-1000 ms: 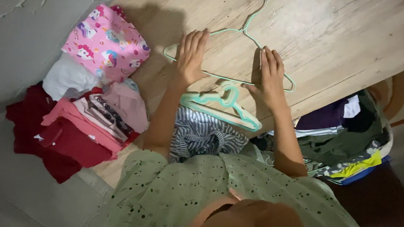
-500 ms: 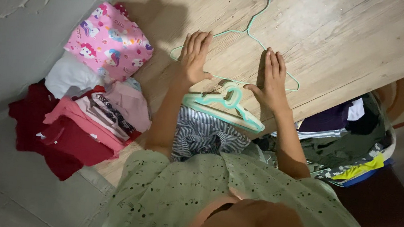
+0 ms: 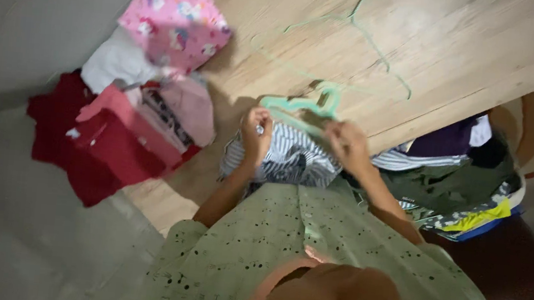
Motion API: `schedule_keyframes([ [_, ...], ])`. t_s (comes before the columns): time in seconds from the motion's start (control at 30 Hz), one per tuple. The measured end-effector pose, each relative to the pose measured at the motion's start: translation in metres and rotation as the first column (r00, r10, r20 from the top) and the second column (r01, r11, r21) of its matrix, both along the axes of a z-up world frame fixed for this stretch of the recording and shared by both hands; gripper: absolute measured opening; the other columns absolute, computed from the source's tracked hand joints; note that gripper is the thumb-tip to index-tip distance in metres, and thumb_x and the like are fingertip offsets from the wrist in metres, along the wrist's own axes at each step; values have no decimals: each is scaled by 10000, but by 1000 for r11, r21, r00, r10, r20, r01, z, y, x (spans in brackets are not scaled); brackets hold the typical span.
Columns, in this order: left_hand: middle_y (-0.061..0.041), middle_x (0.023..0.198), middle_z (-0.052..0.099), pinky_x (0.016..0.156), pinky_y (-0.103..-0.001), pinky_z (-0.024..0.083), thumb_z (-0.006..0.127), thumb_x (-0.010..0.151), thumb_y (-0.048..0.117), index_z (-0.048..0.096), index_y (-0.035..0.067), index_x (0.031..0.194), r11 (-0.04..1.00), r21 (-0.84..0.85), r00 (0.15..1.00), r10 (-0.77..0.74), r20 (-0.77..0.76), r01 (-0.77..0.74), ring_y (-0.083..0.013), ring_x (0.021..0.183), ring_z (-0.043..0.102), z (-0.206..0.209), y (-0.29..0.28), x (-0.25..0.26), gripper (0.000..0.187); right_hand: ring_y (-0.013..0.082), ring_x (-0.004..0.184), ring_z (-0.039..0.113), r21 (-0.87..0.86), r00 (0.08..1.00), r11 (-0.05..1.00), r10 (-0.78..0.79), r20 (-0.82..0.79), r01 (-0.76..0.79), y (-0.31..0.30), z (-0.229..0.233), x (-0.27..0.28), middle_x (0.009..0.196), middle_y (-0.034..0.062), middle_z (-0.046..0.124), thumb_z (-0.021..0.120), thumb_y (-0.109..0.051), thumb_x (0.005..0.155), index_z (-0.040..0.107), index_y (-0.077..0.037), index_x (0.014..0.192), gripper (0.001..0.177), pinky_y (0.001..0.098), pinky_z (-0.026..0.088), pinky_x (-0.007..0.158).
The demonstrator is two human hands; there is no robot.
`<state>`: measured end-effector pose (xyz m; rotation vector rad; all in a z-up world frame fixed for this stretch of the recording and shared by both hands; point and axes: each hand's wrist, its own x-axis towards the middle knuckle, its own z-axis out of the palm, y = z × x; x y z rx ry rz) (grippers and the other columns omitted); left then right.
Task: Fold various items of clothing and organize them on a wooden surface.
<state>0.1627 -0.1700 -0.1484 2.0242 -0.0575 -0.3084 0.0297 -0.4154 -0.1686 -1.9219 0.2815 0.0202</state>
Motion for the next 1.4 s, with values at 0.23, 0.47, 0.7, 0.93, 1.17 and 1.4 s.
schedule_keyframes([
  [0.23,12,876,546,691,-246,444,648,925,-59,553,67,1029,948,-271,965,97,-244,-163,-85,770,518,-59,75,-99,189,440,1046,644,-290,944,946,218,249,-142,85,65,-15,1125,244,665,761,-152,820,653,48,1184,429,485,532,885],
  [0.47,-60,1058,415,732,-310,455,716,793,18,366,94,1243,927,-214,922,234,-308,-307,-138,884,480,-42,101,-136,575,141,851,644,214,981,963,-133,-142,162,125,30,-45,1037,78,691,696,-73,928,690,10,1165,251,258,519,749],
  [0.7,-129,1203,629,976,-363,482,703,958,142,661,-64,1285,979,-197,974,1,-227,-47,-228,1110,591,-53,94,-117,388,25,708,401,678,968,694,-120,-221,241,144,79,-89,814,-66,531,623,-195,1114,679,-9,1068,200,208,319,623],
  [0.93,-183,1072,628,699,-382,417,618,1028,169,620,10,1470,928,-370,921,-182,-346,44,-239,826,499,10,107,-132,470,261,954,578,-276,941,949,-55,334,153,179,212,-103,1063,186,609,770,-179,841,591,75,1223,492,299,459,866],
  [1.17,-128,838,753,612,-398,553,799,853,176,673,10,1131,804,23,799,-592,107,594,-269,693,740,185,121,-182,347,166,934,655,149,920,929,-361,154,339,208,131,-155,1029,75,700,502,115,820,664,22,1159,388,278,517,855],
  [1.4,-282,1179,712,893,-372,578,760,549,72,693,123,1129,814,412,632,-579,516,409,-358,1052,714,104,165,-207,585,124,946,605,292,980,956,-70,184,13,188,165,-210,1049,59,671,588,61,738,668,46,1172,442,265,496,842],
])
